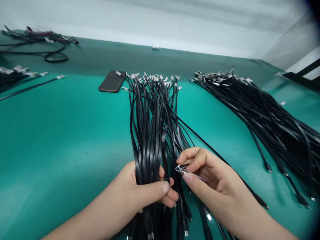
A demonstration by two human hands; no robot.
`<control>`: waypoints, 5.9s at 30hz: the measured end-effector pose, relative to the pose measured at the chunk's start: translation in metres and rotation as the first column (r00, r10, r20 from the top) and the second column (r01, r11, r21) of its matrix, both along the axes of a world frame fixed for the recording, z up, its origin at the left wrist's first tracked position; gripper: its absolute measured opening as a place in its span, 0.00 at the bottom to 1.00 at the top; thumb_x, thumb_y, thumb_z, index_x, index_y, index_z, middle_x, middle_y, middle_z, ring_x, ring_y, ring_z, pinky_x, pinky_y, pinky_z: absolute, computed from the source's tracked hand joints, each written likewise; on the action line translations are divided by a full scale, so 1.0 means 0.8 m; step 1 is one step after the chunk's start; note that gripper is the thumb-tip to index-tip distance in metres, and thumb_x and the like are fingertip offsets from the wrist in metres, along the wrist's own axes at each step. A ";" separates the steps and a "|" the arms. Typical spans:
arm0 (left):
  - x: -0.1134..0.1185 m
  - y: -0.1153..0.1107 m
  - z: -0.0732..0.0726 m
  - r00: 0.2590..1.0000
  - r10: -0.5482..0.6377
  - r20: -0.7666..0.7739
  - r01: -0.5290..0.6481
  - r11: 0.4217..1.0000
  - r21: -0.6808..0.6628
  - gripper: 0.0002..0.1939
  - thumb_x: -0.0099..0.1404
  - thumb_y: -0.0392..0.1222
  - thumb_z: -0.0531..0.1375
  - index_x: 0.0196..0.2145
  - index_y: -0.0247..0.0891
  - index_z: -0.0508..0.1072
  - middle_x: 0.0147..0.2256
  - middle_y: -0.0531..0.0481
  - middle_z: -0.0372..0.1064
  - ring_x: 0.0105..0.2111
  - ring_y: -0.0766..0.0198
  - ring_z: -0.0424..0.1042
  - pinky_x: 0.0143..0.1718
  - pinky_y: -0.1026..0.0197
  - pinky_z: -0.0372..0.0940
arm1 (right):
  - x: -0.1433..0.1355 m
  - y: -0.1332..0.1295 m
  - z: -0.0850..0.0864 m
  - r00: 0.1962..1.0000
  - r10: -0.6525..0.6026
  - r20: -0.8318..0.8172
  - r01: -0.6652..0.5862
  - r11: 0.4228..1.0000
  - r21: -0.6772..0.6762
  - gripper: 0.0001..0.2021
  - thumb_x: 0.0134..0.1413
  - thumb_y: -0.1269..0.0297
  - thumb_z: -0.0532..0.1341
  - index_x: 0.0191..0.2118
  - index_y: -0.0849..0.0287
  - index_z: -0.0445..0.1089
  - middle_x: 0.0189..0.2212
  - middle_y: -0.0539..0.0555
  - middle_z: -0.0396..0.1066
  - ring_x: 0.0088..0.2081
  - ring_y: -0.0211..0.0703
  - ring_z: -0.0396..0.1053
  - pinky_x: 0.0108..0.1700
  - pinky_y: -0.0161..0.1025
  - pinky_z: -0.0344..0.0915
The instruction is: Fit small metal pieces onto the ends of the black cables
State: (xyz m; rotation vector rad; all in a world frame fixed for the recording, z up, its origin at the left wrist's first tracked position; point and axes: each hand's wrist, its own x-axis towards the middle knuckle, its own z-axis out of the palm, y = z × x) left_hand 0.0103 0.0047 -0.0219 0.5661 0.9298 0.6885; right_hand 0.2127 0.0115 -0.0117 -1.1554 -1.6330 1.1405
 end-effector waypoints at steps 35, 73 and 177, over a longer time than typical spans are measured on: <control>0.002 0.008 0.031 0.996 -0.051 -0.076 0.045 0.996 -0.080 0.07 0.64 0.29 0.65 0.28 0.37 0.77 0.27 0.50 0.83 0.28 0.66 0.81 0.32 0.71 0.74 | -0.002 -0.005 0.022 0.944 0.193 0.269 -0.167 0.979 -0.119 0.12 0.68 0.65 0.61 0.34 0.53 0.79 0.33 0.49 0.82 0.31 0.41 0.79 0.27 0.31 0.74; 0.005 0.008 0.037 0.984 -0.070 -0.166 0.057 0.995 -0.079 0.08 0.63 0.31 0.65 0.27 0.39 0.75 0.24 0.54 0.80 0.25 0.69 0.77 0.28 0.72 0.72 | -0.002 -0.002 0.032 0.904 0.254 0.343 -0.187 0.958 -0.217 0.13 0.67 0.65 0.59 0.34 0.56 0.79 0.27 0.52 0.79 0.28 0.41 0.75 0.26 0.32 0.69; 0.001 0.012 0.033 0.992 -0.085 -0.092 0.080 0.995 -0.058 0.08 0.63 0.25 0.64 0.30 0.35 0.79 0.28 0.52 0.81 0.31 0.67 0.80 0.39 0.68 0.75 | -0.003 -0.021 0.017 0.859 -0.067 0.507 -0.183 0.886 0.427 0.09 0.67 0.72 0.59 0.43 0.52 0.75 0.39 0.50 0.78 0.35 0.34 0.78 0.33 0.22 0.75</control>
